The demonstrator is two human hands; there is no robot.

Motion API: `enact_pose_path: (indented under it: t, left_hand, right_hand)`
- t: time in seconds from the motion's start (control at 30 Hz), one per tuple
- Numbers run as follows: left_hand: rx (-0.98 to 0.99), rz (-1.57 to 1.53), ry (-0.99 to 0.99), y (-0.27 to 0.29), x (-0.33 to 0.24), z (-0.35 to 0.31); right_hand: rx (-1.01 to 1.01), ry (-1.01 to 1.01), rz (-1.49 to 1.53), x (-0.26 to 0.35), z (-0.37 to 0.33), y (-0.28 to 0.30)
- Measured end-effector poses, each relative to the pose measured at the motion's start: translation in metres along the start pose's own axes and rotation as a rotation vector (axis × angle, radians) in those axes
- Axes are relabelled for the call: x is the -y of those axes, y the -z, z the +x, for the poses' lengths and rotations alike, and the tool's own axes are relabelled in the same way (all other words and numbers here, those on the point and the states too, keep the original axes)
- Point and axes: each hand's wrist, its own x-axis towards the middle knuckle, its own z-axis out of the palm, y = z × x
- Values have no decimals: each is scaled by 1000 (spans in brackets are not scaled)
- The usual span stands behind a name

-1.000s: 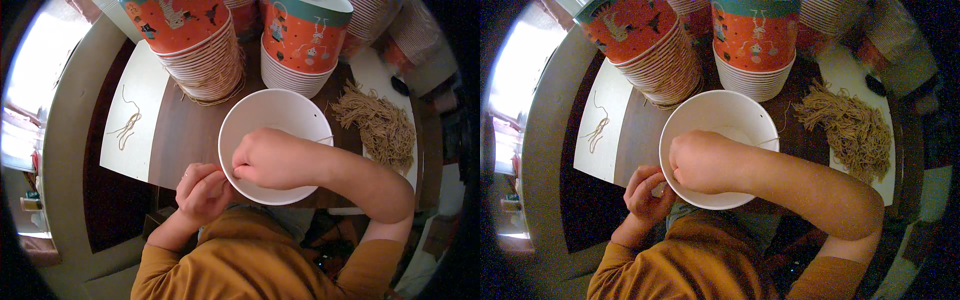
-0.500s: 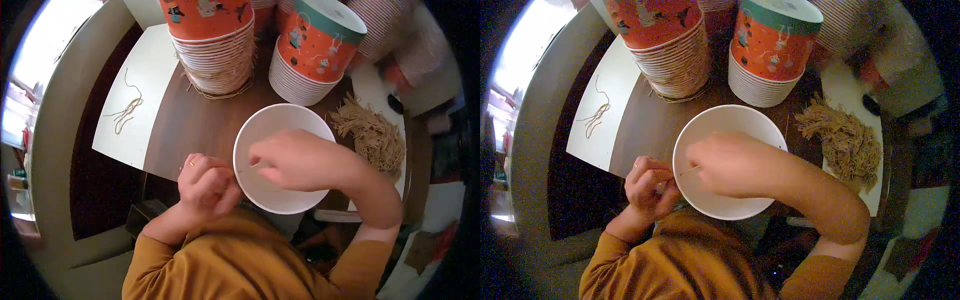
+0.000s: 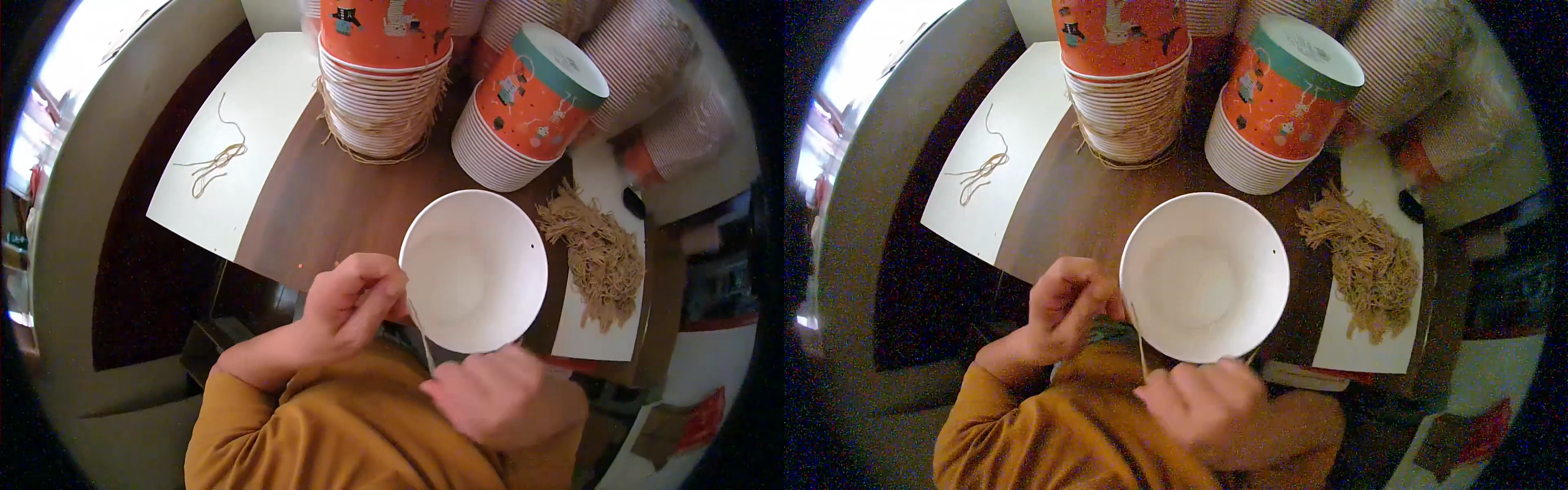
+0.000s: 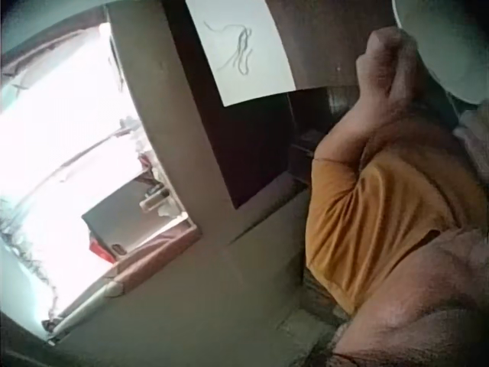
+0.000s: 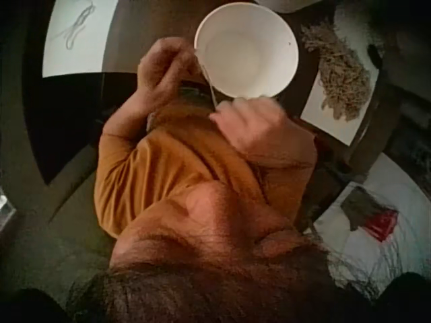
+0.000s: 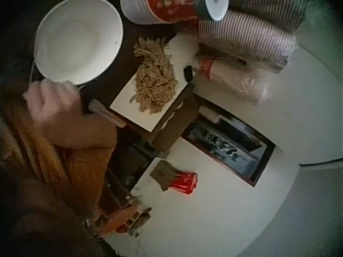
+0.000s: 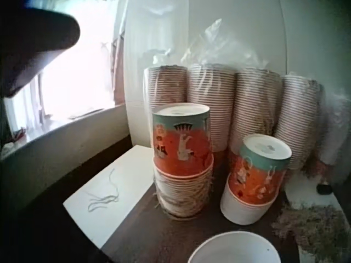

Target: Attaching twine handles to paper buckets at a workstation.

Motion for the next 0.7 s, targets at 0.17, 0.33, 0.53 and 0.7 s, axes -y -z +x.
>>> enact_pose_path:
  t: [0.17,0.33,0.53,0.7]
  left_hand:
    - [-17,65,-53,-12,14,5]
    - [-41,83,128,-13,11,12]
    - [165,197,15,-12,2,14]
    - [406,562,-432,3,9,23]
  right_hand:
    - [-180,-206,-322,-3,-2,-49]
    - [-288,-242,-194,-24,-2,-34]
    - [-428,-155,-45,-6,3,-43]
    - [-403,-139,1,3,4,-67]
